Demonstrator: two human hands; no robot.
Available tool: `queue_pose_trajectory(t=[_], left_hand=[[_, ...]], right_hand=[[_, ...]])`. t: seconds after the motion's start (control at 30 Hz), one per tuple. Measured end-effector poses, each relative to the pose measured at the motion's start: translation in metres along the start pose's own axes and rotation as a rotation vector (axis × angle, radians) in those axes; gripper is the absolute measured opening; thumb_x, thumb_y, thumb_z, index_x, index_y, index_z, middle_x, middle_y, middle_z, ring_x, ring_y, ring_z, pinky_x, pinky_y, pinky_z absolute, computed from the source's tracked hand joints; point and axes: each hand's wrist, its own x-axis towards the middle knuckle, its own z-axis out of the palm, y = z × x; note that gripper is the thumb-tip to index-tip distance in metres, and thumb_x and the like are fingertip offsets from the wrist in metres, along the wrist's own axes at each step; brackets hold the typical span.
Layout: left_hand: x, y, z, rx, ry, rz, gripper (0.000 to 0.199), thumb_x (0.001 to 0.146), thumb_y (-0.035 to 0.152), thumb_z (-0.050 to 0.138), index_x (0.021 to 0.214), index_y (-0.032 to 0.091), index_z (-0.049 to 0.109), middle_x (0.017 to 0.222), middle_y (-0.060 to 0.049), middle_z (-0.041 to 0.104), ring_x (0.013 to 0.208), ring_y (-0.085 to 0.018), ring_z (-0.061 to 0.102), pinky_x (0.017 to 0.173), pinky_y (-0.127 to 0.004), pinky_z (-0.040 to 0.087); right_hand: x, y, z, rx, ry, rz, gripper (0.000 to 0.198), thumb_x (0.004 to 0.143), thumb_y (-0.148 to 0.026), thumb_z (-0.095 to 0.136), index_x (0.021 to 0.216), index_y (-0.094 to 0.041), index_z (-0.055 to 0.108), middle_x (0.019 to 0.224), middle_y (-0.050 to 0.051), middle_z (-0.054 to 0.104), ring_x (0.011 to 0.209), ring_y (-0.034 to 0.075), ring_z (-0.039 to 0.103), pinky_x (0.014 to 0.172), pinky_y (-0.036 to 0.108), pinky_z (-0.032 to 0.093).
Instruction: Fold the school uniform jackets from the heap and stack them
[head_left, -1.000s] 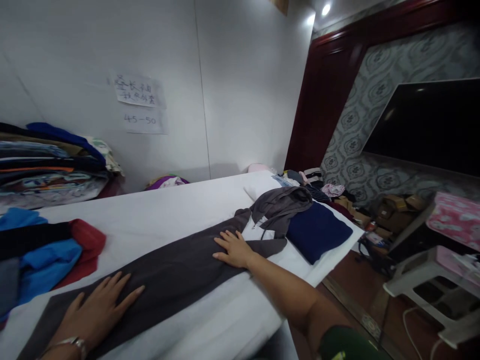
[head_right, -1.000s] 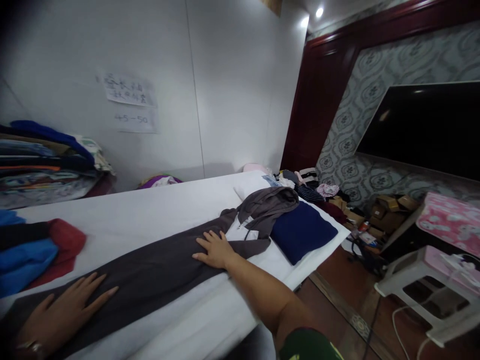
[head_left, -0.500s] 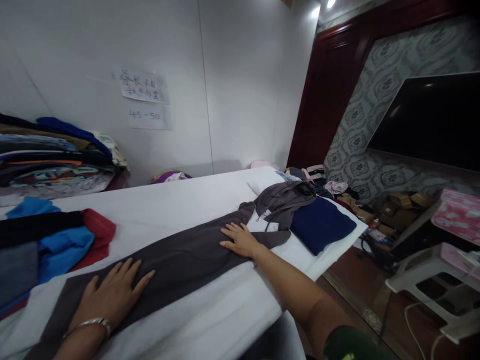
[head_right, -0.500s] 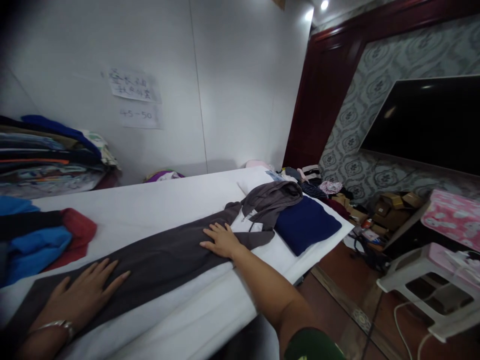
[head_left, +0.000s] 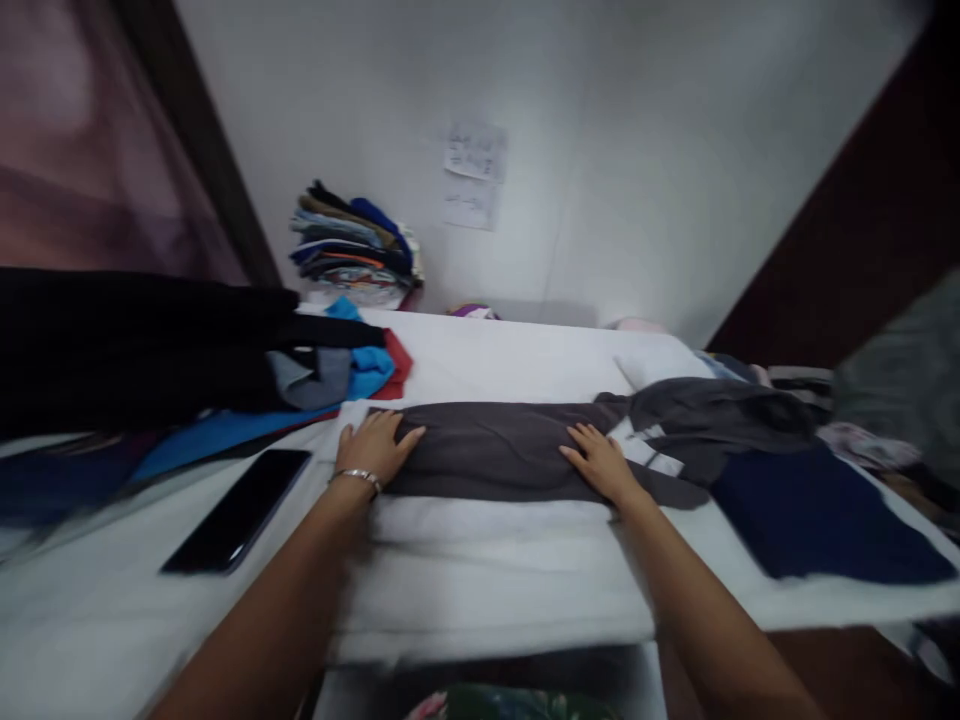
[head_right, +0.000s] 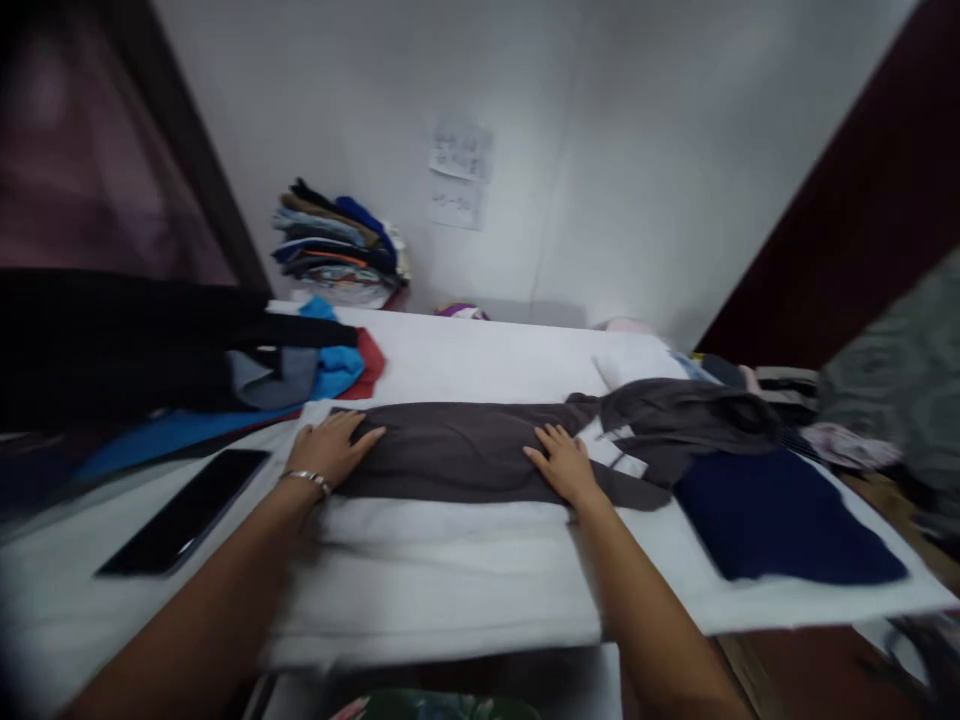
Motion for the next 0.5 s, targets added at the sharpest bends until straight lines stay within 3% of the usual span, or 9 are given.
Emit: queue_pose_trajectory(t=[0.1,0.2,0.33,0.4,0.5], left_hand=[[0.002,-0.026,-0.011,-0.056,0.006,-0.181,0.052,0.086,0.052,0.036,0.116,0.017,0.058,0.124,-0.014,0.060,0.115,-0.028,0.053,0.094,-0.041,0.040],[0.004,-0.048,-0.015,-0.176,-0.043,-0.330,0.051,0.086,0.049,0.038,0.118,0.016,0.058,0.121,-0.013,0.062,0.112,-0.027,0.056,0.090,-0.034,0.042],[0.005,-0.061,-0.011,-0.254,-0.060,-0.431,0.052,0.084,0.051,0.039,0.118,0.017,0.059,0.122,-0.013,0.062,0.113,-0.027,0.056,0.088,-0.033,0.042],[0.005,-0.063,-0.008,-0.252,-0.061,-0.441,0.050,0.083,0.052,0.041,0.111,0.017,0.062,0.120,-0.014,0.063,0.111,-0.029,0.057,0.086,-0.034,0.042],[0.005,-0.063,-0.002,-0.259,-0.066,-0.449,0.041,0.080,0.050,0.048,0.101,0.019,0.065,0.112,-0.012,0.067,0.105,-0.027,0.060,0.081,-0.032,0.043]], right_hand=[[0.001,0.009,0.010,0.000,0.026,-0.040,0.056,0.090,-0.056,0.036,0.134,-0.023,0.048,0.142,0.009,0.044,0.134,0.027,0.033,0.105,0.048,0.031],[-0.001,0.013,0.013,-0.001,0.118,-0.086,0.056,0.090,-0.056,0.035,0.130,-0.020,0.052,0.138,0.011,0.048,0.132,0.029,0.037,0.105,0.053,0.029],[-0.006,0.011,0.008,0.083,0.279,-0.277,0.054,0.091,-0.054,0.035,0.131,-0.021,0.049,0.140,0.010,0.045,0.134,0.027,0.034,0.108,0.054,0.024],[-0.008,0.008,0.007,0.143,0.236,-0.381,0.054,0.091,-0.053,0.037,0.134,-0.022,0.046,0.143,0.009,0.042,0.135,0.025,0.032,0.108,0.050,0.028],[-0.008,0.002,0.010,0.157,0.092,-0.429,0.052,0.090,-0.052,0.040,0.134,-0.024,0.046,0.143,0.008,0.042,0.134,0.026,0.034,0.107,0.049,0.032]])
